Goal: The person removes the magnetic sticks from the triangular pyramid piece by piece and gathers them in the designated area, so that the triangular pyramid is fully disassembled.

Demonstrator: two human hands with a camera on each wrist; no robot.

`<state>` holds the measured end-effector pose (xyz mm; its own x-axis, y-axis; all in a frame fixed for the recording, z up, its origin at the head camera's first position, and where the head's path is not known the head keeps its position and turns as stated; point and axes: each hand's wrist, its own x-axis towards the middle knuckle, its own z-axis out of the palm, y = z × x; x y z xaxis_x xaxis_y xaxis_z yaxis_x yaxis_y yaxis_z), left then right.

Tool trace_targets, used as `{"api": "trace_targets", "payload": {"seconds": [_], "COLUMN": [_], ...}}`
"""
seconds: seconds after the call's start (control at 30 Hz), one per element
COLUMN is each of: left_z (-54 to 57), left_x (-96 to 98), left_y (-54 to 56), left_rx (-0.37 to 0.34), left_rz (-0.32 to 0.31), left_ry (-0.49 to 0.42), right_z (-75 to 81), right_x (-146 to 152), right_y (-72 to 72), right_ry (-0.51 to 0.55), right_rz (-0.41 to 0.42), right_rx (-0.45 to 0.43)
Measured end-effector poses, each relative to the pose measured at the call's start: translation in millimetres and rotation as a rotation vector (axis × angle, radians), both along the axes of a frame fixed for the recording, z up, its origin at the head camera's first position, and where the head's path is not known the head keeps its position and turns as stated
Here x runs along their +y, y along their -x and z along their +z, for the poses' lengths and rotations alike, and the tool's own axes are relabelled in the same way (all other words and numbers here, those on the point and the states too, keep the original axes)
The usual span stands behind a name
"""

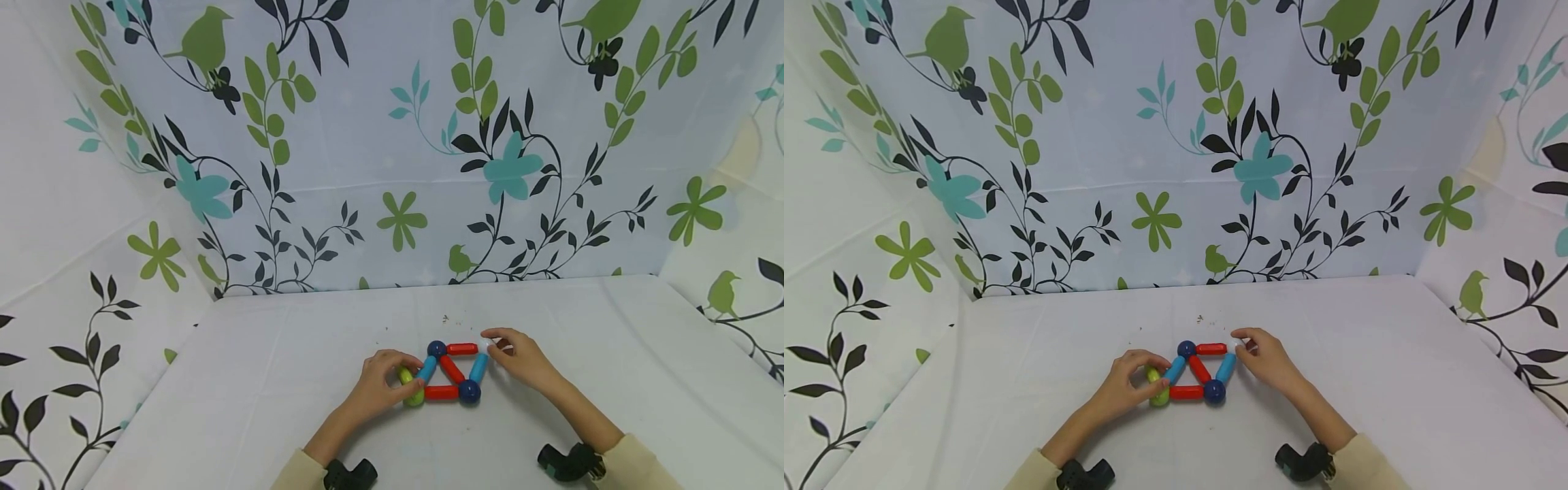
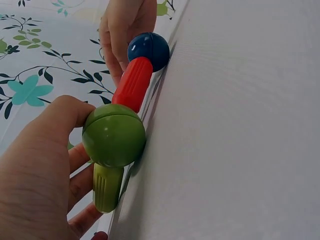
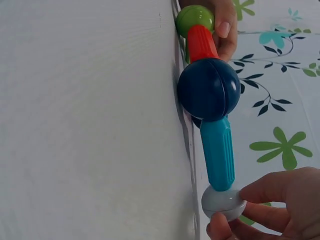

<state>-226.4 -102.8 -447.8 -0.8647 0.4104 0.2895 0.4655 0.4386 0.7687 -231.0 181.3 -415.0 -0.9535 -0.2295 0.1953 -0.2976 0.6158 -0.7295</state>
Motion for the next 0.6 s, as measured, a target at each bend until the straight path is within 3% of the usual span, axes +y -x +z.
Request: {"api": "trace_targets", "payload": {"seconds": [0.27, 0.6], "left_z": [-1.1, 2.8], "left_x": [-1.0, 0.9], "left_y": [0.4, -1.8], "left_rx": [0.012, -0.002], "left_rz": [-0.008, -0.005], "left_ry": [-0.001, 0.017], "right_z": [-6.8, -5.5], "right_x": [4.1, 4.0], "right_y": [6.9, 5.1], "right_ry": [0.016, 0.034], "right_rz": [0.033, 0.041], "right_rx": [-0.009, -0.031]}}
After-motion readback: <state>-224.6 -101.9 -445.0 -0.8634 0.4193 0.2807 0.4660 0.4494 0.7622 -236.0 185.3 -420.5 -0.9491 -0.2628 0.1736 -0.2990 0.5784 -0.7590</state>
